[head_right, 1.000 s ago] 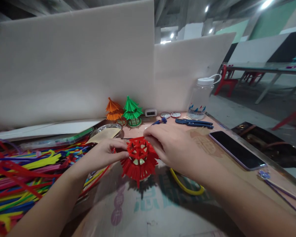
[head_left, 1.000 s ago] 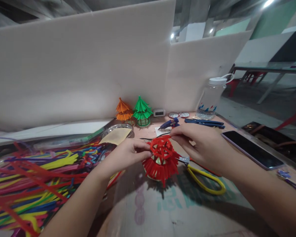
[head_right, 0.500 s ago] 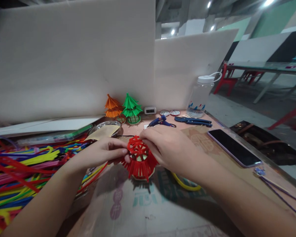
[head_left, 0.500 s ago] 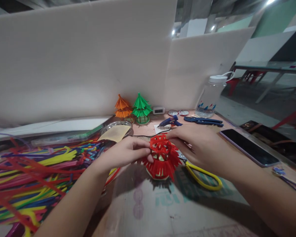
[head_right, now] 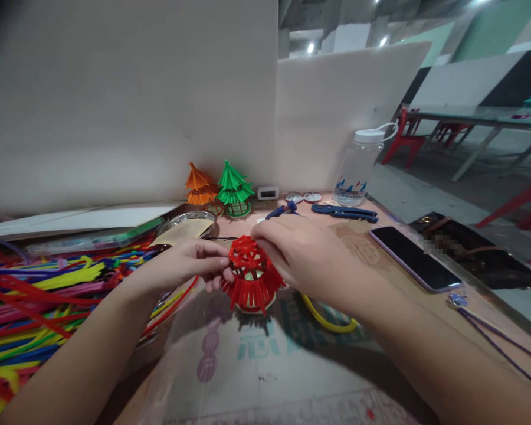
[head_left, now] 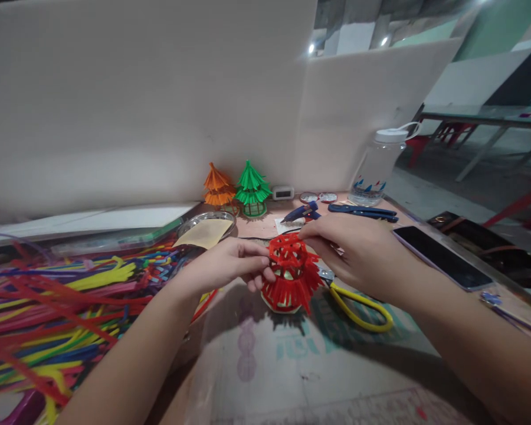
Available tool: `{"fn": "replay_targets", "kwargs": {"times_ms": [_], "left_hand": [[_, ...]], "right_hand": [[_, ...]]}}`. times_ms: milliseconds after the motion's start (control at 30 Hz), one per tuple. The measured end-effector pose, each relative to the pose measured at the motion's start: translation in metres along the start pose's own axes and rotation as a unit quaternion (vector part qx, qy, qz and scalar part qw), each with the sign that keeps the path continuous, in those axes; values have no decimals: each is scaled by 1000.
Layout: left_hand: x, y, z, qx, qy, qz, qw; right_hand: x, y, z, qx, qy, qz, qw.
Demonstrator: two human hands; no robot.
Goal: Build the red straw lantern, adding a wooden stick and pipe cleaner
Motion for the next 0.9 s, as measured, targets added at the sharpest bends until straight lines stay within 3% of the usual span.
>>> {"fn": "replay_targets", "kwargs": {"times_ms": [467, 900], "left_hand": [[-5, -13, -7, 47, -17, -55, 997], [-11, -17, -13, 66, -27, -63, 995]], "right_hand": [[3, 6, -1, 43, 46, -22, 998], [0, 18, -3, 26, 85, 12, 996]]}}
Point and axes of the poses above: each hand's wrist, its own x-axis towards the middle knuckle, its own z-axis out of the back of the hand, y = z × x, the point moved 7 cm from there along x, towards the middle knuckle, and after that the axes turned 9 degrees about z, right-handed, at the moved point
